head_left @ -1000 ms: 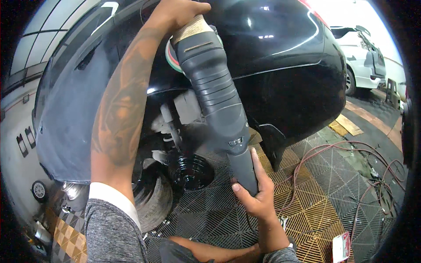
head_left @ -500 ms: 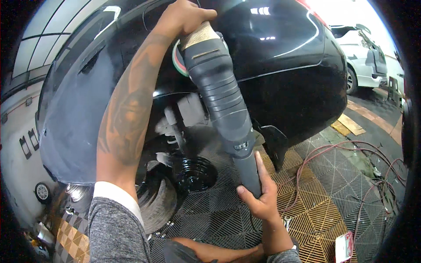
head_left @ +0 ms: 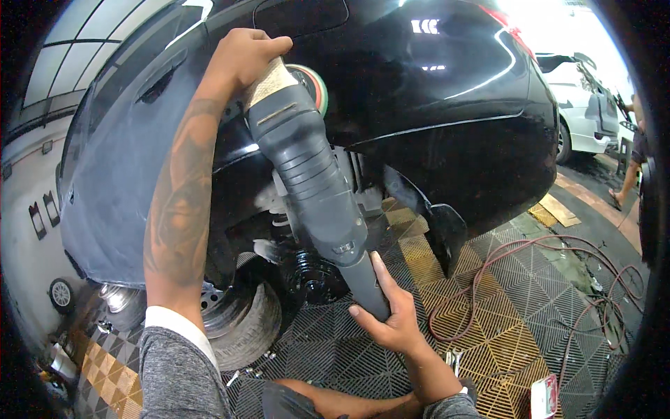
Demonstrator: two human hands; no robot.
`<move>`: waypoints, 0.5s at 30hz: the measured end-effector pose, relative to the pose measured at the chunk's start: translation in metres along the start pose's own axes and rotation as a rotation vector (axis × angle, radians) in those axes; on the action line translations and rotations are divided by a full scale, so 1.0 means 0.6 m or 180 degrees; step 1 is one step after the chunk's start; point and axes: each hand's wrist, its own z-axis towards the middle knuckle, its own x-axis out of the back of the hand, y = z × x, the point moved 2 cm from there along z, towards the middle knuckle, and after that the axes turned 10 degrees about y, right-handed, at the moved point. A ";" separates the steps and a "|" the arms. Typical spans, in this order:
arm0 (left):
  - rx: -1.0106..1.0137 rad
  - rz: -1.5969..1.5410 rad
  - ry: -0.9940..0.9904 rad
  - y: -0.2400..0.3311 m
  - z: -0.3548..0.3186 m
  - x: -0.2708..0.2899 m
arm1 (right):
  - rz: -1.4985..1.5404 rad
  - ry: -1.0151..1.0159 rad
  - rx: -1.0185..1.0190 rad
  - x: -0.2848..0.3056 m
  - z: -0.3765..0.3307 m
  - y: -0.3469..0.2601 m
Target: The person polishes the rear fender panel of a black car using an electric rotary polishing tool.
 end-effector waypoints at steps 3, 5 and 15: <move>-0.0077 -0.0017 0.0009 0.014 0.003 -0.018 | 0.0212 0.0063 -0.0443 0.014 -0.003 -0.006; -0.0489 -0.0004 0.0198 0.030 0.008 -0.035 | 0.0212 0.0151 -0.0445 0.025 -0.004 0.000; -0.2495 0.1176 0.0124 0.130 0.076 -0.140 | 0.0009 0.0778 -0.0294 0.094 -0.004 0.020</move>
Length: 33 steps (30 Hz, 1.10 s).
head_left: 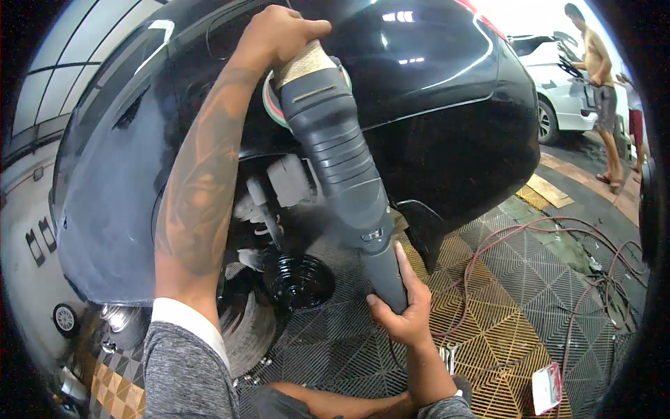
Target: The person polishes the rear fender panel of a black car using an electric rotary polishing tool.
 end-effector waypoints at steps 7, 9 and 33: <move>0.1291 -0.0861 -0.0171 0.102 0.068 0.024 | 0.0440 0.0297 -0.0367 0.048 0.004 0.023; 0.1980 -0.1180 -0.0148 0.107 0.059 0.035 | 0.0403 0.0259 -0.0334 0.050 0.005 0.025; 0.2364 -0.1088 -0.0075 -0.066 -0.162 0.102 | 0.0266 -0.0800 0.0016 -0.079 -0.024 -0.017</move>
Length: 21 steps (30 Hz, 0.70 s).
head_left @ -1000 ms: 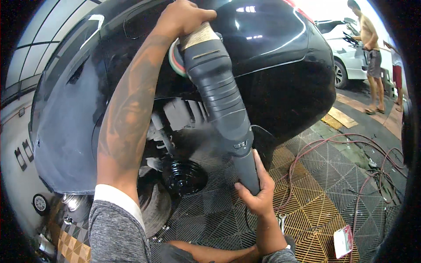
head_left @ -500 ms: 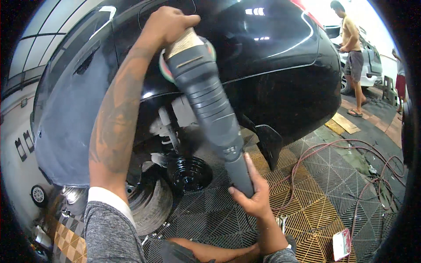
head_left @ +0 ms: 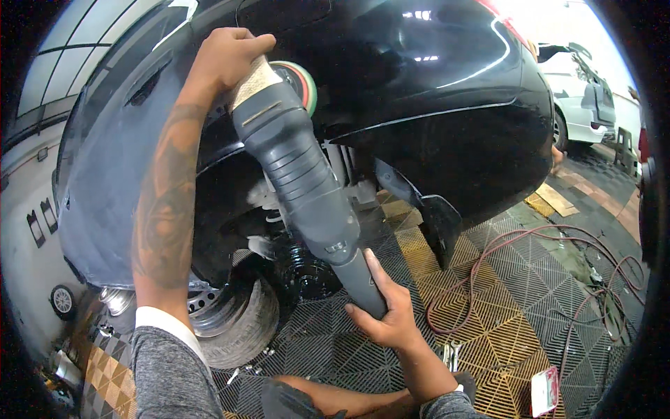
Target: The person polishes the rear fender panel of a black car using an electric rotary polishing tool.
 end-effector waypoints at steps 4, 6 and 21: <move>-0.0334 0.0118 0.0062 0.039 0.021 -0.040 | -0.0263 0.0242 0.0200 0.043 0.005 0.009; -0.0388 0.0130 -0.0008 0.061 0.034 -0.061 | -0.0286 0.0264 -0.0025 0.073 0.009 0.016; 0.0510 -0.0427 0.0177 0.231 0.001 -0.123 | 0.0441 0.1182 -0.0449 0.204 0.001 0.041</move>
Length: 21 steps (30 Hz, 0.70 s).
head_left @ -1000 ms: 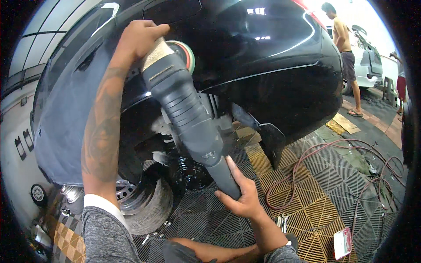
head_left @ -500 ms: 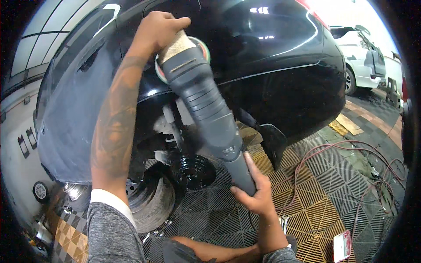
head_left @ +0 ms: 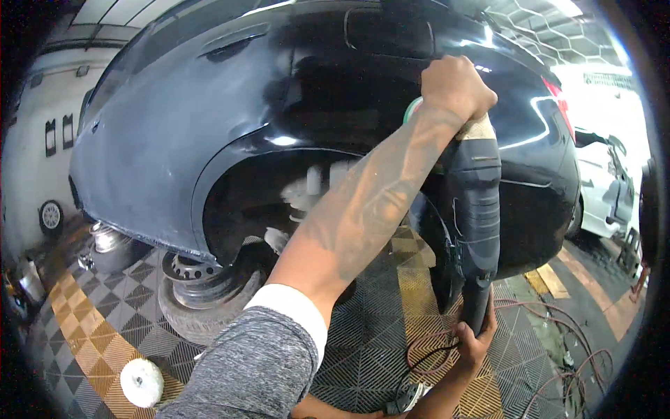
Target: The person polishes the rear fender panel of a black car using an electric rotary polishing tool.
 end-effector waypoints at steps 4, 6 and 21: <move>0.0098 0.0079 0.0066 -0.045 -0.003 0.044 | -0.0035 -0.0199 -0.0335 -0.020 -0.010 0.005; 0.0002 0.0157 0.0205 -0.076 0.000 0.060 | -0.0082 -0.0454 -0.0437 -0.042 -0.018 0.000; 0.0052 0.0431 0.0327 -0.268 0.001 0.203 | -0.0638 -0.1521 0.0212 -0.195 -0.058 -0.014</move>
